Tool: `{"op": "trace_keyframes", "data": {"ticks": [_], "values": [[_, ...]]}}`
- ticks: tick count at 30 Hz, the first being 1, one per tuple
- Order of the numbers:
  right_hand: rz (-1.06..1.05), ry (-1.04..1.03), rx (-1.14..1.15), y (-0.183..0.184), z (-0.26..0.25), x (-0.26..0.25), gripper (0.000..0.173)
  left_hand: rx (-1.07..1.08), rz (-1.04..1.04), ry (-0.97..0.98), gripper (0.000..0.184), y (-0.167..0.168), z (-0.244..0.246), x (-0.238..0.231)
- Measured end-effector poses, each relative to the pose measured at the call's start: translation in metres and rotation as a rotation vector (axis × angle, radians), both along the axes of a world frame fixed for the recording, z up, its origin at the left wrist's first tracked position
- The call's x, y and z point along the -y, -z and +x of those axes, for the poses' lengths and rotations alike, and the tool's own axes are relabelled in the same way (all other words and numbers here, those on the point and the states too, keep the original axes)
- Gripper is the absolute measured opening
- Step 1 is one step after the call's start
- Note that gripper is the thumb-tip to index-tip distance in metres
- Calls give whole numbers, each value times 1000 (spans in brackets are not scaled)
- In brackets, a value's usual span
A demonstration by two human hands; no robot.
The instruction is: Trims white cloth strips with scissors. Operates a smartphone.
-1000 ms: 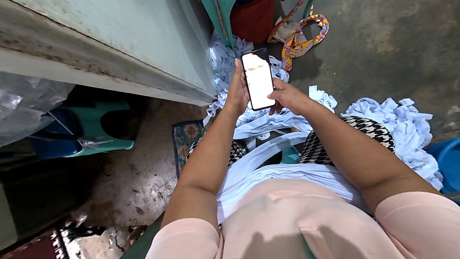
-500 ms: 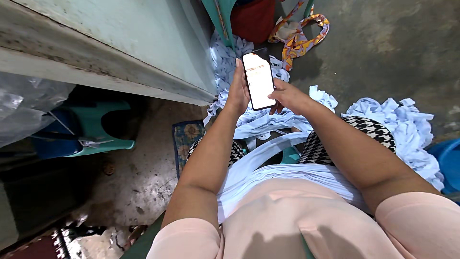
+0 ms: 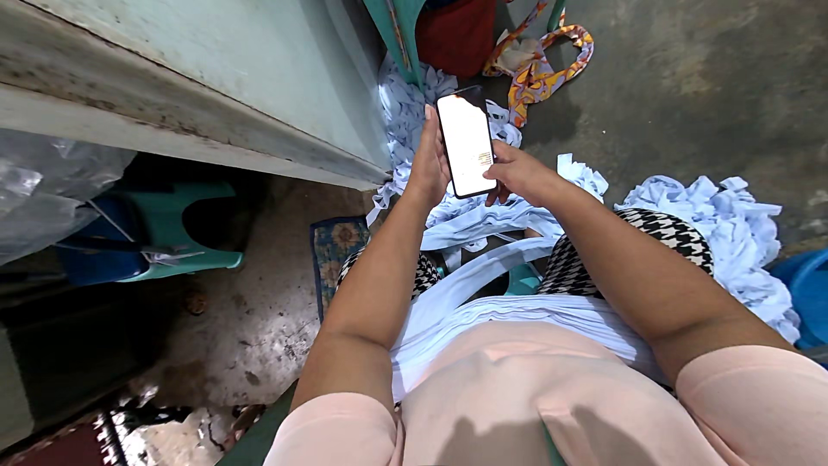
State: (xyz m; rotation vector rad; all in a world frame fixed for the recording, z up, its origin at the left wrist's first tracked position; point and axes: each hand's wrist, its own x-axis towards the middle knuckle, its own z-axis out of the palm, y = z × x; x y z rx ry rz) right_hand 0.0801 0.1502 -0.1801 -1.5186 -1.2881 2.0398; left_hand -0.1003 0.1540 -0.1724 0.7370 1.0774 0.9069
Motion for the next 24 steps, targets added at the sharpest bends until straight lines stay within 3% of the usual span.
{"op": "trace_keyframes", "data": {"ticks": [18,24], "values": [[0,-9,-5,-2,0,1,45,14,-12,4,84,0,0,0],[-26,30,-13,0,0,1,34,23,-6,0,83,1,0,0]]}}
